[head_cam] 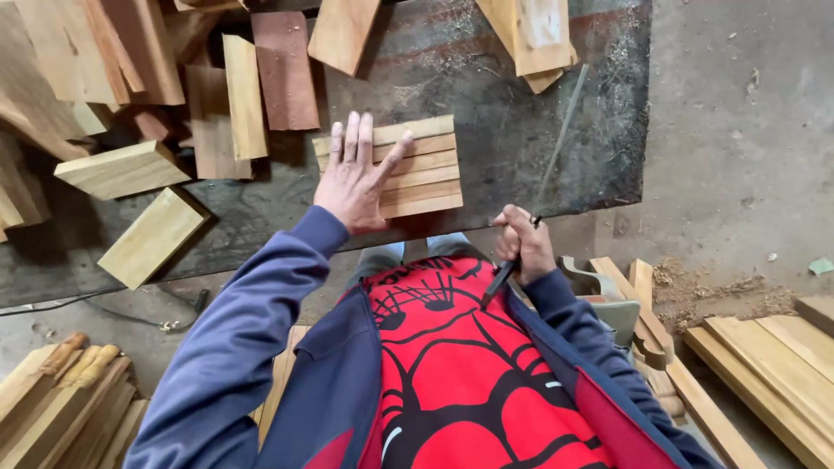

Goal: Marking wooden blocks with a try square and pencil for woodworking

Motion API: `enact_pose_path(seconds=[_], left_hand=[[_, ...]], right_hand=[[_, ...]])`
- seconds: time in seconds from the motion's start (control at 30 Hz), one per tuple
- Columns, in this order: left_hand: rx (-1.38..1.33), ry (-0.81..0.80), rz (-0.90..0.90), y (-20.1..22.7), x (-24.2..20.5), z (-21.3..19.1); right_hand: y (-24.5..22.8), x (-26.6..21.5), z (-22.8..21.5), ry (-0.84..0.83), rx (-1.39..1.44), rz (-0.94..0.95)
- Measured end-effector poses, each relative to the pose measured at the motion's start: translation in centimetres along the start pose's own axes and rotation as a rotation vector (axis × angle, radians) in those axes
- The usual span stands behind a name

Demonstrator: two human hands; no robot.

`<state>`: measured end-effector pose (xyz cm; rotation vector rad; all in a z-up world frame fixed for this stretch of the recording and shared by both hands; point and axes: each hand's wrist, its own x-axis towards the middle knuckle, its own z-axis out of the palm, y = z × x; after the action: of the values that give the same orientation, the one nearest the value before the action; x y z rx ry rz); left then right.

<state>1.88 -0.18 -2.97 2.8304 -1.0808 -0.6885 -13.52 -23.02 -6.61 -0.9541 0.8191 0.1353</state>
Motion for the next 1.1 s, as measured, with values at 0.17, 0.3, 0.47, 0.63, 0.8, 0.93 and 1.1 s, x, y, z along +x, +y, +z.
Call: enact_pose_path(seconds=[0.17, 0.3, 0.47, 0.63, 0.8, 0.93, 1.1], left_hand=[[-0.022, 0.098, 0.015, -0.6, -0.3, 1.5], [-0.034, 0.168, -0.069, -2.2, -3.0, 2.5], [-0.117, 0.199, -0.234, -5.2, -6.6, 3.1], [-0.282, 0.185, -0.301, -5.8, -7.5, 1.9], [-0.318, 0.366, -0.384, -9.2, -6.8, 5.2], [-0.235, 0.423, -0.385, -9.9, -6.0, 6.3], [-0.202, 0.657, -0.282, -10.1, -5.9, 6.4]], right_hand=[[-0.1, 0.1, -1.8, 0.013, 0.057, 0.039], [-1.1, 0.7, -2.9, 0.056, 0.019, 0.055], [-0.1, 1.2, -5.6, 0.060, -0.053, 0.072], [1.5, -2.7, -5.2, 0.052, -0.316, -0.058], [2.9, -5.5, -5.5, 0.346, -0.205, -0.274], [2.6, -6.3, -6.6, 0.432, -0.180, -0.393], [2.0, -8.9, -4.1, 0.497, -0.158, -0.435]])
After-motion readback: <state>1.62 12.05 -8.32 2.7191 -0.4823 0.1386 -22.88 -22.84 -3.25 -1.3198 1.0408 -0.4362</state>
